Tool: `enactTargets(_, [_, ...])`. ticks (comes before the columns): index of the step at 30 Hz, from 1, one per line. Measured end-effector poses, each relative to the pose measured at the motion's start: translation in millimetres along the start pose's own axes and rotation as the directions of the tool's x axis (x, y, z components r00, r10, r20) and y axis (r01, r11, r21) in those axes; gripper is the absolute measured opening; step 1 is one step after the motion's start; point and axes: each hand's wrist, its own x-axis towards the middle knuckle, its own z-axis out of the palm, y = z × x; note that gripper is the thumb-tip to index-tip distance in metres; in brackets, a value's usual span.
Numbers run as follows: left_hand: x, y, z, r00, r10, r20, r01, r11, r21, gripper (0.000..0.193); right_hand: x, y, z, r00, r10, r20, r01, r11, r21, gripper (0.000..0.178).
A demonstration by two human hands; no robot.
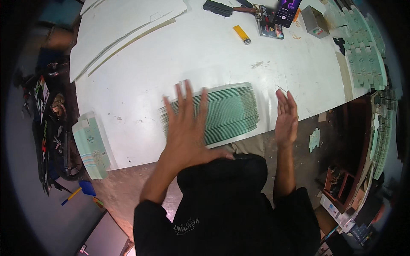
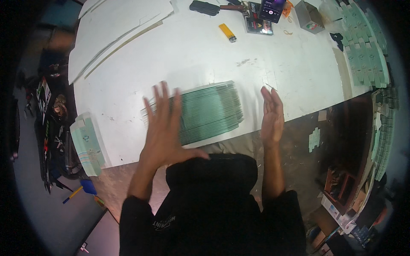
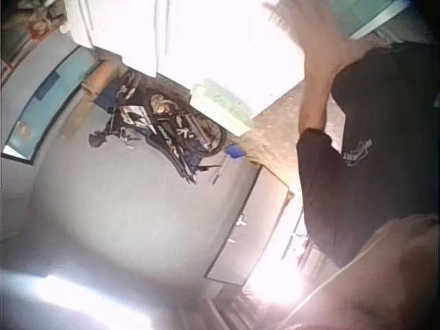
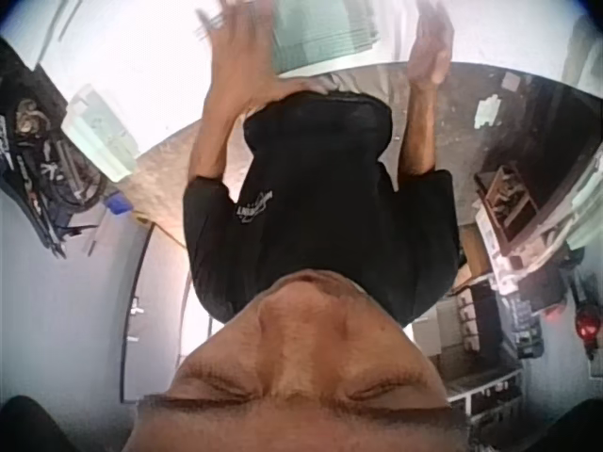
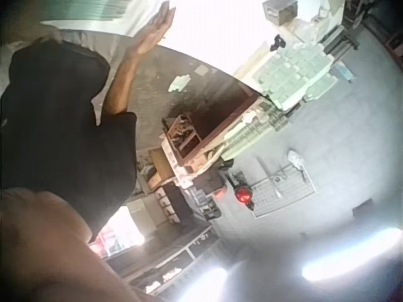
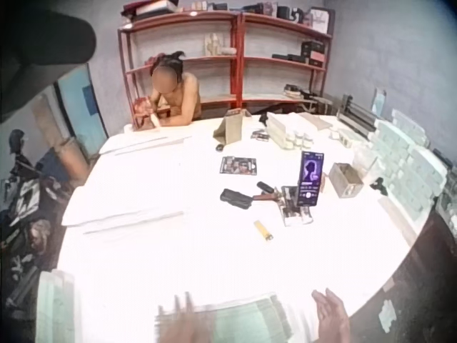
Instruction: The person repeatedly picks up light green paper sheets from a table and stacks them into a neat pile. The person aligns the edges and smooths the stack multiple times. The person then moves the completed stack to another table.
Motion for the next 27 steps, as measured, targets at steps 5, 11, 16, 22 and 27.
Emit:
enactTargets(5, [14, 14, 27, 0.983, -0.029, 0.179, 0.013, 0.996, 0.092, 0.133, -35, -3, -64, 0.961, -0.014, 0.277, 0.234, 0.574, -0.785, 0.096])
enactTargets(11, [16, 8, 44, 0.994, 0.028, 0.105, -0.032, 0.999, 0.036, 0.095, -60, 9, -68, 0.977, -0.038, 0.211, 0.182, 0.668, -0.721, 0.072])
enactTargets(16, [18, -8, 51, 0.988, 0.132, 0.08, -0.133, 0.991, 0.014, 0.079, -69, 25, -62, 0.992, 0.001, 0.129, 0.099, 0.645, -0.758, 0.062])
enactTargets(22, [32, -7, 15, 0.992, -0.1, 0.082, 0.111, 0.982, -0.151, 0.069, -72, 56, -41, 0.992, 0.064, -0.107, -0.114, 0.815, -0.569, 0.064])
enactTargets(27, [-5, 31, 38, 0.957, -0.088, -0.277, -0.153, 0.657, -0.738, 0.071, -80, 93, 20, 0.996, -0.086, 0.03, 0.091, 0.941, -0.327, 0.066])
